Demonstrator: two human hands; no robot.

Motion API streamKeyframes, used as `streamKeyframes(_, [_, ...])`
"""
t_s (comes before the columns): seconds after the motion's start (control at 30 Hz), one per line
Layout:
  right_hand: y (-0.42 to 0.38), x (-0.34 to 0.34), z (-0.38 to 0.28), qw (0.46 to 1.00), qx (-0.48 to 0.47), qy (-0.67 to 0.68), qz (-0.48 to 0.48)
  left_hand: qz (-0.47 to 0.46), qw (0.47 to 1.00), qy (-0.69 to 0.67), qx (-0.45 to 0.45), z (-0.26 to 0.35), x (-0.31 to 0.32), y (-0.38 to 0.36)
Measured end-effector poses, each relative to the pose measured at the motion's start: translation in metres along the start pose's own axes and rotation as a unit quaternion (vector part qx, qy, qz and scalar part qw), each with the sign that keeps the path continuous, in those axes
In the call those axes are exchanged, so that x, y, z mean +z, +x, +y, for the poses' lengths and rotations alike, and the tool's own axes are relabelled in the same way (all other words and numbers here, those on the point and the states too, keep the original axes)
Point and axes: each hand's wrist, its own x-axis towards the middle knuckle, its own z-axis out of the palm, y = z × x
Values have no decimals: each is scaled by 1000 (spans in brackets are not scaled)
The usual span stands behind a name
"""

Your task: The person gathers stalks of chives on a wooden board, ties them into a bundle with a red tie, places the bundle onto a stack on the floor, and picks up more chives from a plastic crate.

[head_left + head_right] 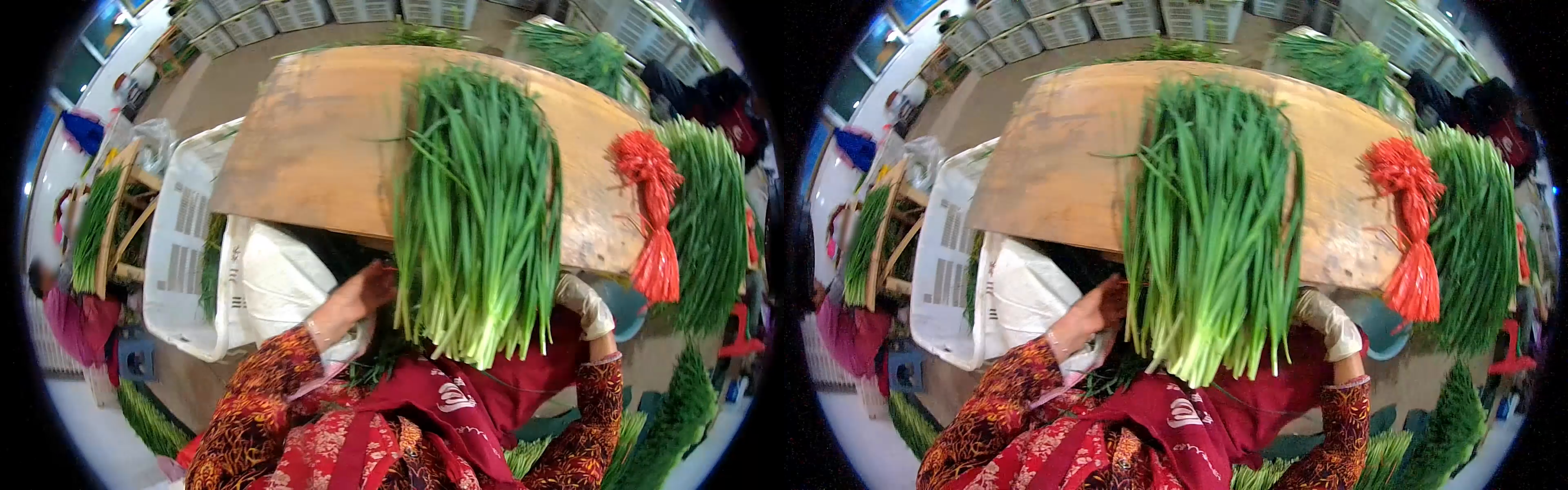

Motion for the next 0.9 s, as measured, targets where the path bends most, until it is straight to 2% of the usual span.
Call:
streamKeyframes(0.03, [-13,-2,-30,999,43,6,9,-17,999,-15,35,4,2,-14])
streamKeyframes(0.07, [-26,-4,-60,996,85,12,19,-22,999,-46,18,10,8,-24])
streamKeyframes(0.1, [-39,-2,-87,995,78,19,50,-32,999,-39,18,12,21,-32])
streamKeyframes(0.13, [-43,-3,-87,995,79,18,52,-40,998,-33,20,15,32,-40])
streamKeyframes(0.2, [-47,-5,-87,988,39,36,142,-65,996,-44,33,17,48,-48])
streamKeyframes(0.23, [-45,-12,-88,986,49,-41,153,-89,994,-53,47,17,56,-52])
streamKeyframes(0.27, [-46,-12,-90,987,44,-44,149,-87,993,-55,53,19,61,-57])
streamKeyframes(0.33, [-51,-10,-120,974,117,-108,163,-88,991,8,97,24,72,-69])
streamKeyframes(0.4, [-54,-6,-122,977,92,-78,174,-81,989,15,122,29,83,-82])
streamKeyframes(0.47, [-50,-10,-103,976,12,30,214,-86,984,44,146,33,95,-92])
streamKeyframes(0.53, [-48,-11,-114,972,-6,42,229,-79,981,65,166,36,115,-97])
streamKeyframes(0.6, [-43,-15,-121,957,5,188,221,-93,956,141,239,43,131,-93])
streamKeyframes(0.67, [-34,-19,-122,953,7,187,239,-96,942,188,262,52,142,-78])
streamKeyframes(0.73, [-25,-18,-134,937,-51,275,208,-63,909,248,329,57,155,-61])
streamKeyframes(0.8, [-20,-4,-167,928,-73,278,238,-99,869,297,384,53,175,-49])
streamKeyframes(0.9, [-13,15,-224,945,-68,251,196,-103,806,395,428,43,199,-36])
